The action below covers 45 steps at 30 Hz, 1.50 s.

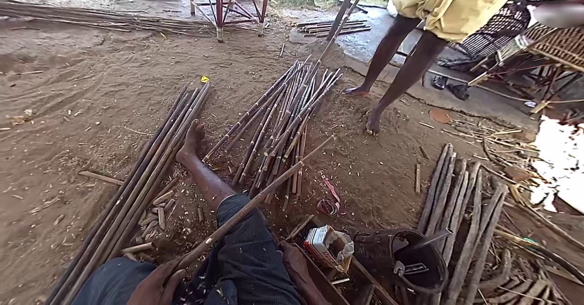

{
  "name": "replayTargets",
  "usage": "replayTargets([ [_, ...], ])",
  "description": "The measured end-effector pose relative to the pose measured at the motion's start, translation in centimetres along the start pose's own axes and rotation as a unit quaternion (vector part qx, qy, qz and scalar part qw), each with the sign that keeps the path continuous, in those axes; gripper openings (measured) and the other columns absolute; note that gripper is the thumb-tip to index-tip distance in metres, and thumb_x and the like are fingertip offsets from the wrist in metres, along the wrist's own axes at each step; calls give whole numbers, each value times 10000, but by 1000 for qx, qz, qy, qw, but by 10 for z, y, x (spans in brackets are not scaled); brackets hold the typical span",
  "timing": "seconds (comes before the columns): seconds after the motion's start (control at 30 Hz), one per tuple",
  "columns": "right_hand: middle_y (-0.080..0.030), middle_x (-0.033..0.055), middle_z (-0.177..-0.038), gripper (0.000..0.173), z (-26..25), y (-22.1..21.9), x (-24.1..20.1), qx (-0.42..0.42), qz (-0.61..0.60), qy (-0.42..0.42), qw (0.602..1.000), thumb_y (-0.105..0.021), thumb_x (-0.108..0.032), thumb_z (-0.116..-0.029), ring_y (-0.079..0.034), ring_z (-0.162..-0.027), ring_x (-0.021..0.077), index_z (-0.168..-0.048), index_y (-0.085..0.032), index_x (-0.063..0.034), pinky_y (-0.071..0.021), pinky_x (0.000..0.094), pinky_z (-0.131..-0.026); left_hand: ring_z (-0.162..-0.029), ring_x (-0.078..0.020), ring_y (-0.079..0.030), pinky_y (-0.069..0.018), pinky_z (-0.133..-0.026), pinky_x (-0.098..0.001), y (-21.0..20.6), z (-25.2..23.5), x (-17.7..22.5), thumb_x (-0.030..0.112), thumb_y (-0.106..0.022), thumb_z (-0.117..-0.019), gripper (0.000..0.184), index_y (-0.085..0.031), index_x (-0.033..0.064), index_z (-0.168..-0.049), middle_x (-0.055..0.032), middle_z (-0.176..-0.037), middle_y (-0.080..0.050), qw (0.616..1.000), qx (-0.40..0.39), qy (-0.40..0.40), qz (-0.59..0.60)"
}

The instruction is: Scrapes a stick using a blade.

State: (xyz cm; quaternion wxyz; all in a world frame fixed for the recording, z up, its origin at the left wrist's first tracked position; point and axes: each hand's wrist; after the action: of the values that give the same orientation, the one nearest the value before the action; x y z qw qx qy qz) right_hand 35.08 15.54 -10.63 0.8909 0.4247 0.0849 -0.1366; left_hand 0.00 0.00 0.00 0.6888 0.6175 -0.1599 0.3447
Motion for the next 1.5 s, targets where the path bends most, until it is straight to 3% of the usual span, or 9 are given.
replayTargets([
  [0.13,-702,195,-1160,402,0,19,-10,8,-57,-3,998,-468,-285,-1088,-706,-1065,351,-1438,-489,-89,-553,528,-929,-1050,-351,-703,-538,-951,-570,3,2,2,304,-571,-1041,385,-683,30,-1287,-189,-1151,-718,1000,-2,4,1],
  [0.27,-721,98,-883,325,26,39,38,106,-264,60,957,-453,-233,-1083,-693,-681,236,-1298,-568,-17,-595,448,-652,-1076,-337,-701,-528,-971,-577,-3,-7,9,322,-545,-1054,383,-688,56,-1290,-169,-1172,-722,999,-42,-2,10],
  [0.53,-564,64,-621,327,102,89,81,8,-521,3,854,-417,-325,-1115,-532,-446,163,-1150,-558,-32,-497,317,-420,-867,-313,-710,-569,-790,-579,-17,-13,15,446,-609,-1001,438,-673,73,-1221,-137,-999,-720,1000,-21,8,16],
  [0.67,-571,67,-596,392,113,97,56,96,-507,-19,856,-310,-348,-1142,-511,-397,151,-1112,-525,-22,-471,304,-368,-940,-346,-707,-551,-818,-613,-15,4,1,488,-521,-1032,455,-682,99,-1205,-142,-1030,-717,997,-27,66,-37],
  [0.83,-618,82,-632,362,84,102,36,73,-449,93,886,-394,-322,-1116,-561,-436,183,-1098,-586,-16,-505,324,-408,-859,-319,-705,-556,-768,-598,-16,10,-1,547,-535,-1007,503,-709,99,-1157,-119,-960,-718,998,-13,55,-24],
  [1.03,-622,83,-627,471,24,135,16,149,-312,15,938,-426,-431,-1109,-519,-425,180,-1012,-631,-19,-468,341,-430,-876,-318,-713,-559,-784,-597,-22,16,9,511,-625,-974,459,-722,96,-1145,-119,-994,-728,998,15,60,-23],
  [1.23,-667,147,-854,565,57,86,-16,16,8,154,988,-408,-590,-1045,-686,-842,340,-1040,-663,-86,-542,575,-761,-911,-331,-718,-553,-805,-611,-21,10,4,522,-548,-1010,491,-727,89,-1157,-129,-1012,-736,999,-3,51,-16],
  [1.37,-665,129,-766,524,25,101,5,156,-163,30,974,-428,-496,-1085,-663,-684,285,-1001,-668,-38,-556,498,-671,-885,-336,-713,-545,-789,-617,-22,11,5,531,-508,-1023,506,-724,92,-1154,-132,-977,-732,998,-30,60,-12],
  [1.5,-650,81,-773,513,43,95,-2,63,-116,83,988,-391,-527,-1078,-656,-680,241,-1037,-661,-93,-559,458,-670,-841,-322,-712,-551,-798,-600,-10,6,-5,470,-523,-1041,458,-723,72,-1151,-134,-946,-736,997,-53,59,14],
])
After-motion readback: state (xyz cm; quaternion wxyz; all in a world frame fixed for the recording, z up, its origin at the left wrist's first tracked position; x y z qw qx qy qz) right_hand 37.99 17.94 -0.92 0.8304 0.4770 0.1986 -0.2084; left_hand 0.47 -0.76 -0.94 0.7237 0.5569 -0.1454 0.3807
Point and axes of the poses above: each hand's wrist, its own z-axis away from the middle knuckle, its own y-axis out of the back of the hand, x = y × z
